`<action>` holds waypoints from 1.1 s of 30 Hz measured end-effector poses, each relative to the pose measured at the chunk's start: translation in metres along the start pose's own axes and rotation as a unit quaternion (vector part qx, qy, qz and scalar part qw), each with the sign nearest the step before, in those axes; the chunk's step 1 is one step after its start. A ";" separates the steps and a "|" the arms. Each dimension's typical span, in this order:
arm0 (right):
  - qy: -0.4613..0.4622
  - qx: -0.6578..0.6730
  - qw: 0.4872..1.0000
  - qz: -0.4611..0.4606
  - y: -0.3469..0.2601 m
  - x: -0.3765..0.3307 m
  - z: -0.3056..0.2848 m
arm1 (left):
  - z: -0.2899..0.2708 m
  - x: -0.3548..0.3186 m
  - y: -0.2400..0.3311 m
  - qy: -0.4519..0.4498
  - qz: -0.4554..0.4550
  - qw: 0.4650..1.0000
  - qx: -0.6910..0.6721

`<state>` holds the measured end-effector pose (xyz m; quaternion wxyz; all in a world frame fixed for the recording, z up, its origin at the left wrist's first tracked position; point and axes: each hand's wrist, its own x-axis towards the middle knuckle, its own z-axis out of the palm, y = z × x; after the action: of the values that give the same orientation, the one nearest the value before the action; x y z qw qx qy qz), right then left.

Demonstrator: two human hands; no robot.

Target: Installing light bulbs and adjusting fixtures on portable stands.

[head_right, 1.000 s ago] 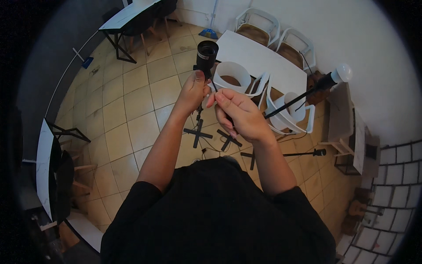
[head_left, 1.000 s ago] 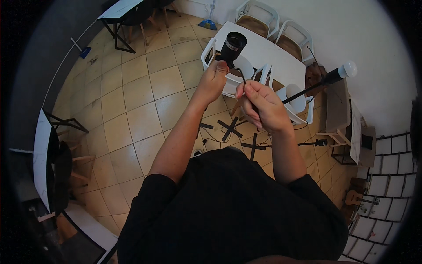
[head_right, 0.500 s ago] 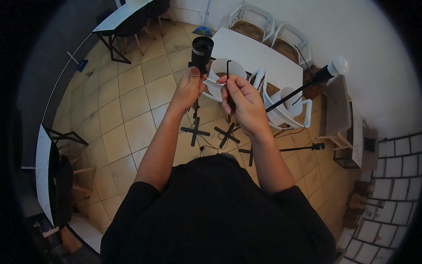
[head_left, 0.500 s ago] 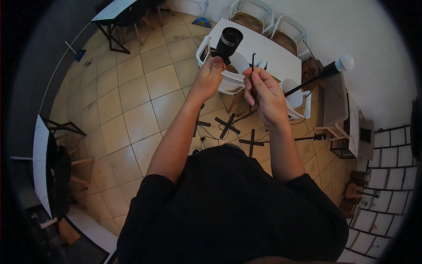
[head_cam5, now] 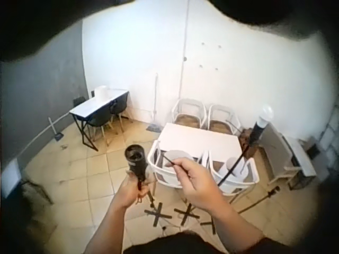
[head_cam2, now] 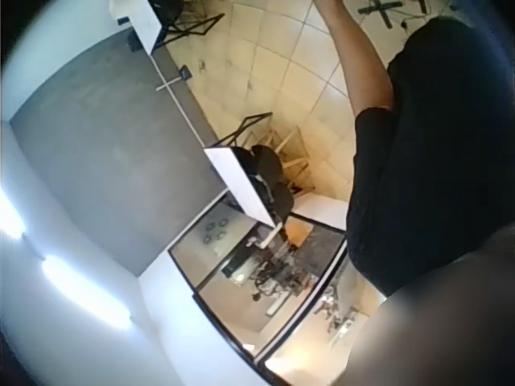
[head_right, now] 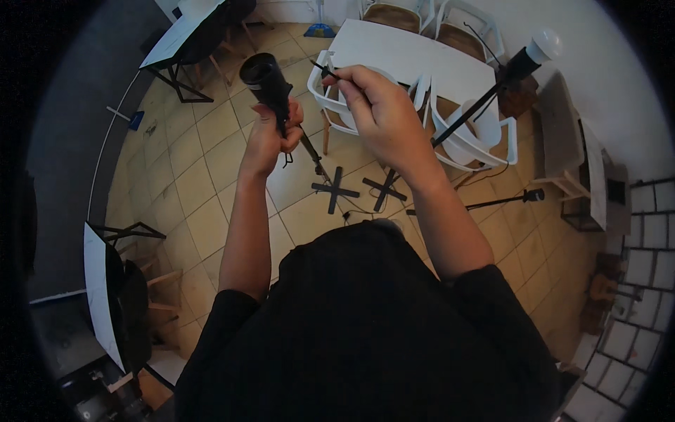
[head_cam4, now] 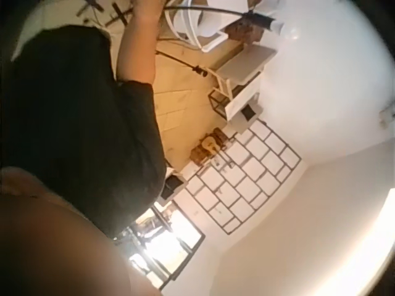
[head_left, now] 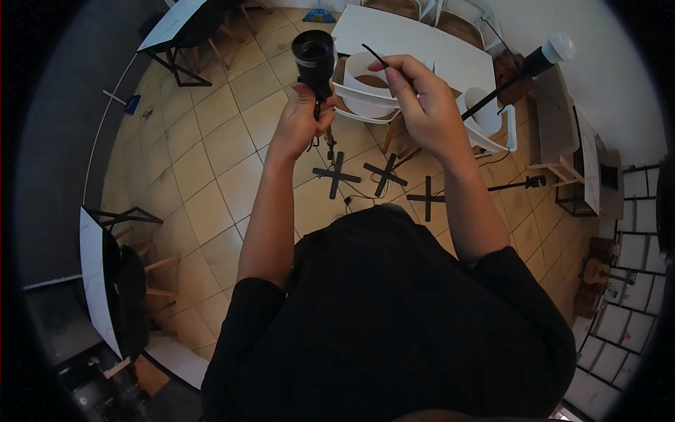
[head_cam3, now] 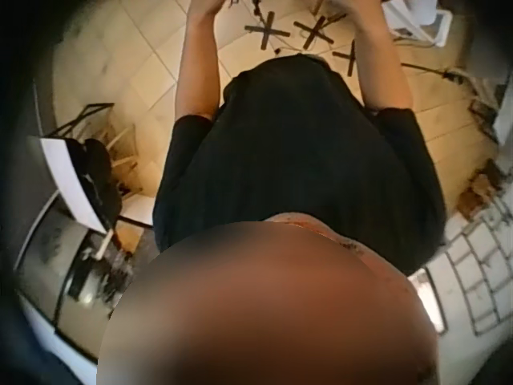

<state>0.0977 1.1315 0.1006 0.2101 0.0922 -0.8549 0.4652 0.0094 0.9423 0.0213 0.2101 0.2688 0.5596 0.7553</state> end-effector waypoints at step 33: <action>0.087 -0.146 0.974 -0.150 0.006 0.015 -0.008 | -0.001 0.039 0.031 -0.136 -0.101 0.985 -0.041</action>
<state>0.0840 1.1424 0.1065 0.3622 0.1467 -0.8686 0.3047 -0.0215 0.9570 0.0578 0.3704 0.3022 0.5186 0.7089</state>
